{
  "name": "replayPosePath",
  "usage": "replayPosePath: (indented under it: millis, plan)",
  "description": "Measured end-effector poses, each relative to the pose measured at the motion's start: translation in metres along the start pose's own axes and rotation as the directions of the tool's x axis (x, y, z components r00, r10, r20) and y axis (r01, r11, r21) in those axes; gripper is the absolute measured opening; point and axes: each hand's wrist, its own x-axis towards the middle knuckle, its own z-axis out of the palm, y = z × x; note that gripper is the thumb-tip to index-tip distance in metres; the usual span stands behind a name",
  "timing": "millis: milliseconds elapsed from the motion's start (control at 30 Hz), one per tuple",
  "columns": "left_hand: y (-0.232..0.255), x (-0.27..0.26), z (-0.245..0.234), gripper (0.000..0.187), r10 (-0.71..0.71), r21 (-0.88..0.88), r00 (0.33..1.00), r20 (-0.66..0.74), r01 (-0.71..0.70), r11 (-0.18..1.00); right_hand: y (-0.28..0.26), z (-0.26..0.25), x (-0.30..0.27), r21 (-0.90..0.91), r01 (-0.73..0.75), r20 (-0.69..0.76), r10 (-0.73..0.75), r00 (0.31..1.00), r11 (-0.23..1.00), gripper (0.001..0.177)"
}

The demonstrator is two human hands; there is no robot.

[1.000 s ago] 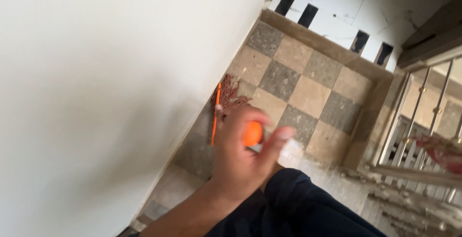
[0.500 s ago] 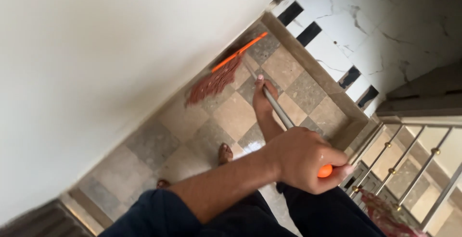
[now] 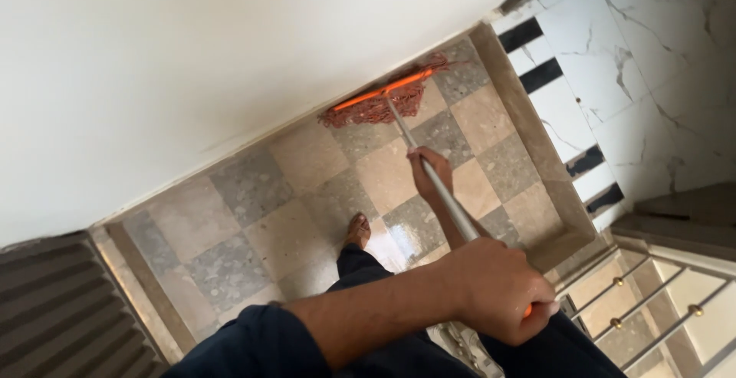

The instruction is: Mopping the tiled floor and stairs in a hallway and wiping the stair railing with a cloth.

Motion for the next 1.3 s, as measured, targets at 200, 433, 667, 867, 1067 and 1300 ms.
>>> replayPosePath:
  millis: [200, 433, 667, 867, 1067, 1300]
  plan:
    - [0.030, -0.128, -0.006, 0.032, -0.022, -0.010, 0.999, 0.039, 0.022, 1.000, -0.076, 0.089, -0.079, -0.033, 0.066, 0.207, -0.058, 0.977, 0.997, 0.027]
    - [0.067, -0.310, -0.004, 0.033, -0.199, 0.036, 0.979, 0.047, 0.198, 0.980, -0.157, 0.230, -0.204, 0.028, 0.235, 0.349, -0.229, 0.909, 0.972, 0.031]
    - [0.104, -0.444, -0.008, 0.031, -0.366, -0.039, 0.929, -0.058, 0.364, 0.931, -0.254, 0.331, -0.297, 0.118, 0.201, 0.638, -0.229, 0.735, 0.972, 0.039]
    - [0.121, -0.501, -0.001, 0.033, -0.421, -0.136, 0.836, -0.351, 0.399, 0.907, -0.288, 0.366, -0.313, 0.177, 0.370, 0.646, -0.391, 0.656, 0.912, 0.035]
    - [0.125, -0.433, 0.027, 0.036, -0.101, -0.017, 0.321, -0.942, 0.254, 0.967, -0.284, 0.339, -0.285, 0.090, 0.437, 0.509, -0.419, 0.752, 0.895, 0.032]
    - [0.092, -0.330, 0.016, 0.043, -0.119, -0.036, 0.459, -0.881, 0.184, 0.982, -0.221, 0.245, -0.184, -0.015, 0.547, 0.571, -0.442, 0.692, 0.837, 0.027]
